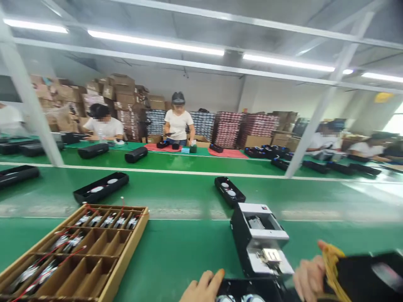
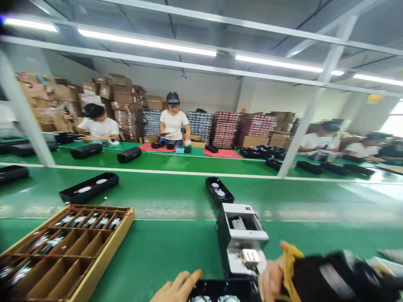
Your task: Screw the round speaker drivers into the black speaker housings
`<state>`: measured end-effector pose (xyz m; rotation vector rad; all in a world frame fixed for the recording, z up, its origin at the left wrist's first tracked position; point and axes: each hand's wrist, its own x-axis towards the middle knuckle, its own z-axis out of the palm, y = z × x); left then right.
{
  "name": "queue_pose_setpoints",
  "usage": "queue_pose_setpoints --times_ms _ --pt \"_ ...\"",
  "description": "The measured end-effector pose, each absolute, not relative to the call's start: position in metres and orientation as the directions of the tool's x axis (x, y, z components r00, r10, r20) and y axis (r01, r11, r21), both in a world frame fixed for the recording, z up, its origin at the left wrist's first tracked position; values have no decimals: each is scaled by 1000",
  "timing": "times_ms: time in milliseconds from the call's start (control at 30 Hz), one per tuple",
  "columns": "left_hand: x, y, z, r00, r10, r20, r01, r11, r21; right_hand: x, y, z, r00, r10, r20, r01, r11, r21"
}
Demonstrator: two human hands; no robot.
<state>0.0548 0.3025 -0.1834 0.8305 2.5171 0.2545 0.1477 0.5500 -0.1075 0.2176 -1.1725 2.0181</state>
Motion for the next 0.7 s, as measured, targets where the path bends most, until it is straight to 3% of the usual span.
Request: queue_pose_setpoints --times_ms 133,233,300,700 --pt "61 290 -173 -567 755 -330 712 651 265 143 561 -93 -575 603 554 -747 -110 -656" --pt "69 279 -160 -462 861 -212 879 476 17 123 569 -100 -553 634 540 -729 -55 -682" --pt "74 276 -151 -458 870 -183 888 456 -52 113 570 -109 -547 641 539 -724 -38 -689" --pt "75 279 -128 -443 843 -306 889 458 -24 104 571 -130 -614 591 524 -677 -53 -734"
